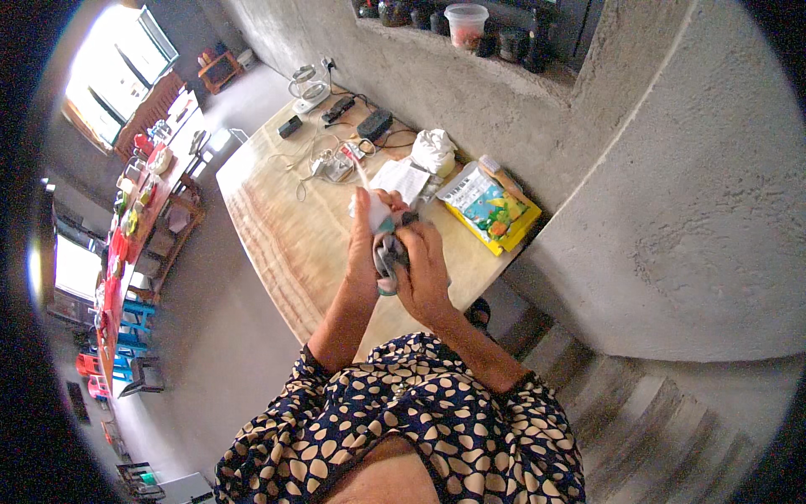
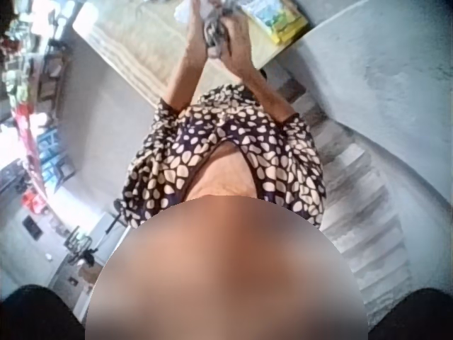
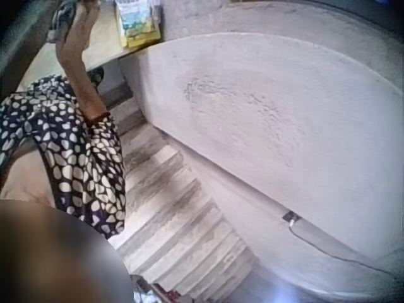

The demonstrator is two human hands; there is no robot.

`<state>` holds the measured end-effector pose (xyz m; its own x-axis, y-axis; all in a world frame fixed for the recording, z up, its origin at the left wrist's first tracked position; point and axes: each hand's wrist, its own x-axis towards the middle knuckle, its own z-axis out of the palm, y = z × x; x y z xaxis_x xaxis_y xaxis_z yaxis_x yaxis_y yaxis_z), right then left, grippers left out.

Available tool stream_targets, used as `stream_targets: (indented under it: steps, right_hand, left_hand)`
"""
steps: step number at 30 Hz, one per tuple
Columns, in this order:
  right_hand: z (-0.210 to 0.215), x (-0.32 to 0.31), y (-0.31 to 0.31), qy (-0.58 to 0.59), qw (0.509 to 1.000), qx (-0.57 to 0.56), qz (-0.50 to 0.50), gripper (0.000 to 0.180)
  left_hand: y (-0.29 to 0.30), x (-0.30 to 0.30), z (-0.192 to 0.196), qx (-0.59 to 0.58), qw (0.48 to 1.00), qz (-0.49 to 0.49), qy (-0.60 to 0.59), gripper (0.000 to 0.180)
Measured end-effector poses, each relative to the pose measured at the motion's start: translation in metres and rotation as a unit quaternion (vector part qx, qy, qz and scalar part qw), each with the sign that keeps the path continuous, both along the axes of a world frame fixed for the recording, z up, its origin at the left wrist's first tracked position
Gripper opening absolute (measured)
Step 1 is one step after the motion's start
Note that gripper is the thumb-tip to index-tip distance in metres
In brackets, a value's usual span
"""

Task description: The person wipes a small white bottle, a snack package, a package of wet wipes, a wooden brush, a small blue plastic case, and a yellow box with a cloth. The person handles each item individually, wiping the surfaces and placing them back on the table.

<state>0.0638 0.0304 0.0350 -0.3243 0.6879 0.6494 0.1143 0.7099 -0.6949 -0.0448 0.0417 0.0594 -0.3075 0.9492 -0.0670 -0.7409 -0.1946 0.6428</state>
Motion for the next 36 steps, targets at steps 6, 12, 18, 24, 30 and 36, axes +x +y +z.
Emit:
stream_targets:
  steps: [6, 12, 18, 24, 30, 36]
  right_hand:
    - [0.024, -0.031, 0.04, 0.0, 0.997, 0.013, -0.07, 0.03]
    - [0.013, -0.044, 0.029, 0.014, 0.998, -0.055, -0.002, 0.034]
    - [-0.017, -0.027, -0.006, 0.112, 0.945, -0.285, 0.114, 0.038]
    - [-0.004, -0.021, 0.005, 0.311, 0.808, -0.449, 0.221, 0.038]
    - [0.003, -0.02, 0.026, 0.313, 0.87, -0.363, 0.118, 0.026]
    - [0.007, -0.022, 0.034, 0.234, 0.913, -0.321, 0.096, 0.027]
  left_hand:
    - [-0.007, -0.001, -0.028, 0.071, 0.989, -0.095, -0.09, 0.048]
    - [-0.001, -0.01, -0.014, 0.075, 0.997, 0.002, 0.0, 0.048]
    - [-0.005, -0.022, 0.013, 0.038, 0.997, 0.059, 0.019, 0.049]
    - [-0.009, -0.01, 0.02, 0.042, 0.971, 0.094, 0.214, 0.045]
    - [-0.022, -0.012, 0.007, -0.026, 0.947, 0.101, 0.303, 0.036]
    - [-0.025, -0.013, 0.005, -0.046, 0.975, 0.059, 0.207, 0.041]
